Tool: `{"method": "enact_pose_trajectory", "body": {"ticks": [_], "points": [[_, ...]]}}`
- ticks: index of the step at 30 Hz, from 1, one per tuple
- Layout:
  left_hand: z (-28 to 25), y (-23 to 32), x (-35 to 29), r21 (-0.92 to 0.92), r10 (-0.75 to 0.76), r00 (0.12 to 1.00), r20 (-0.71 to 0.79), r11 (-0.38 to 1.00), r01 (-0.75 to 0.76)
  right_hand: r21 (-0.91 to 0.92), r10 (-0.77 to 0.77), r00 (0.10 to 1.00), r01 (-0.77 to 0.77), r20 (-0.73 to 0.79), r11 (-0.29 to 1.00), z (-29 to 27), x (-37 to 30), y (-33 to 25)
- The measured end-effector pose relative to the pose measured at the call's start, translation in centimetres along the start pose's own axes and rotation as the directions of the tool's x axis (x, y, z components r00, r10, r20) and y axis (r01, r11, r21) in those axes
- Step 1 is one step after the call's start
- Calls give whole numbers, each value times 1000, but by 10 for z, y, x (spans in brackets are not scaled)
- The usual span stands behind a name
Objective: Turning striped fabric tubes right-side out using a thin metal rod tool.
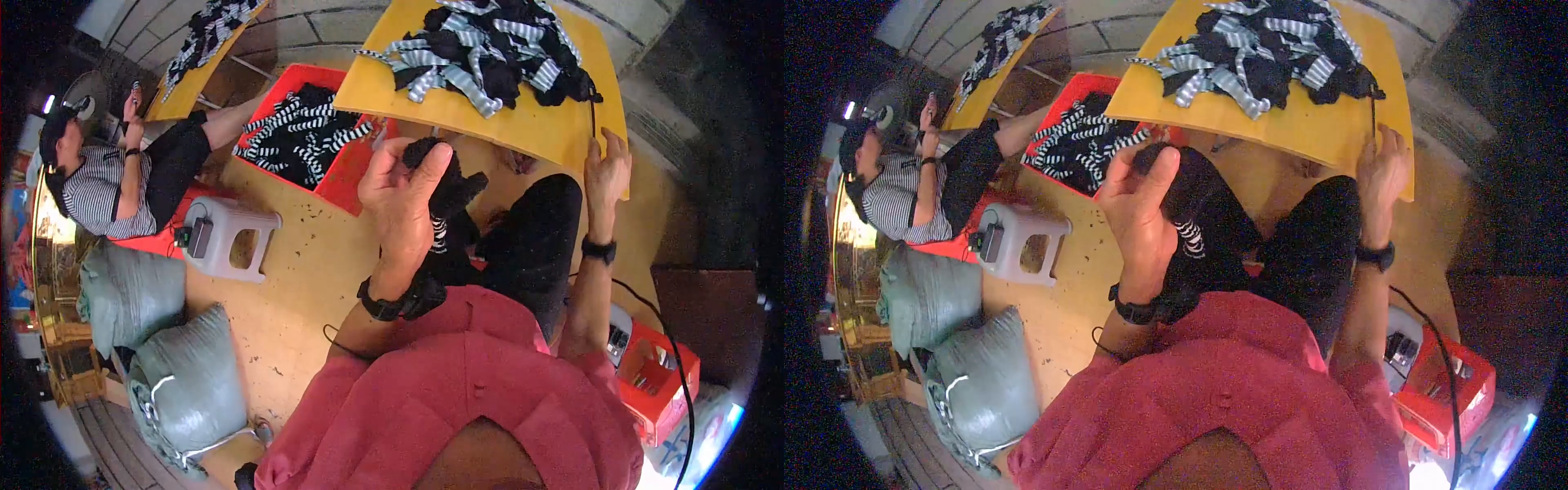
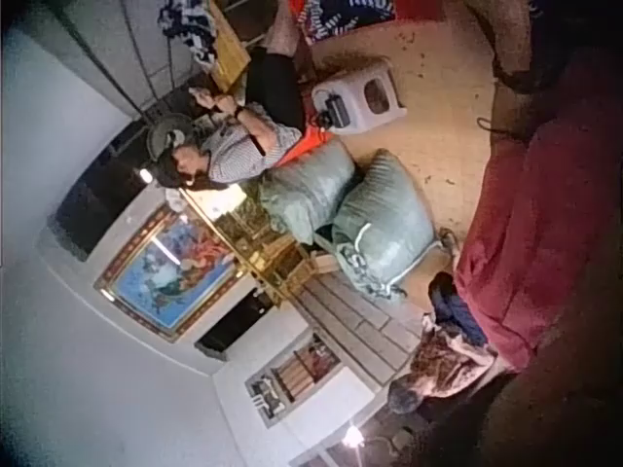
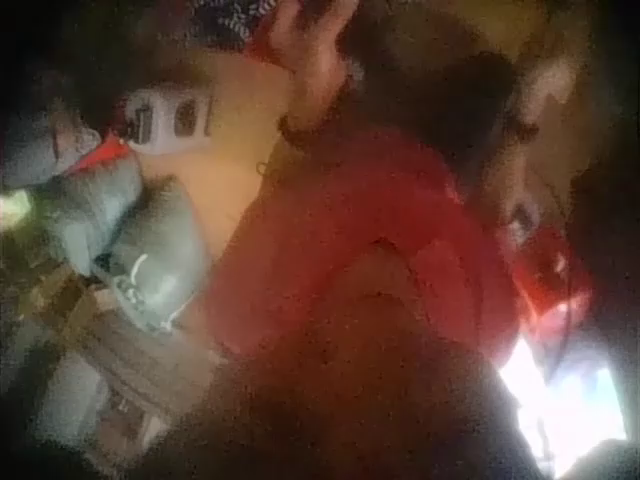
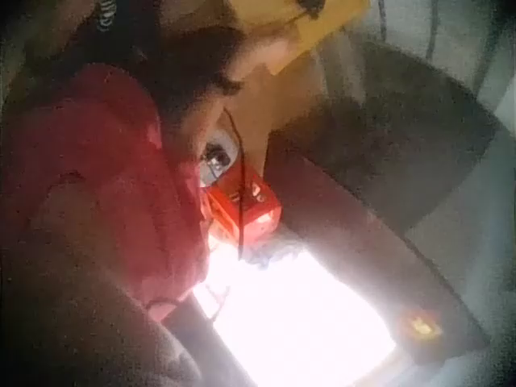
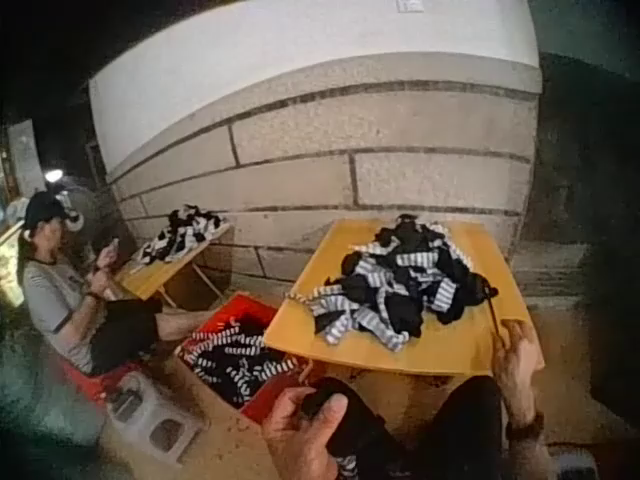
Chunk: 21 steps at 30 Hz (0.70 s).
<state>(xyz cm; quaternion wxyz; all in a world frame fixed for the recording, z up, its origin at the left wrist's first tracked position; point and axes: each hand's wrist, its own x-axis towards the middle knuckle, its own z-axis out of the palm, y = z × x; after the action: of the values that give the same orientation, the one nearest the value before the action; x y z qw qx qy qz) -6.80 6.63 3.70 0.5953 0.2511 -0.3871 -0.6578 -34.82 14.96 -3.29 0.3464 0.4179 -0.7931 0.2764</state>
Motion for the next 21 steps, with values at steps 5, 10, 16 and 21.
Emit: {"method": "enact_pose_trajectory", "body": {"ticks": [5,10,16,21], "points": [[10,-15,-11,35,1,999,47,999,-3,754,93,806,-582,585,304,-104,-38,-109],[28,-24,-32,83,-2,987,162,996,-12,822,168,826,-558,538,111,-111,-42,-143],[22,-20,-33,-96,-227,964,136,966,241,850,341,795,-527,501,-21,-98,-48,-130],[19,-27,-34,-149,-226,954,195,955,257,797,454,702,-603,548,-28,-100,-38,-129]]}}
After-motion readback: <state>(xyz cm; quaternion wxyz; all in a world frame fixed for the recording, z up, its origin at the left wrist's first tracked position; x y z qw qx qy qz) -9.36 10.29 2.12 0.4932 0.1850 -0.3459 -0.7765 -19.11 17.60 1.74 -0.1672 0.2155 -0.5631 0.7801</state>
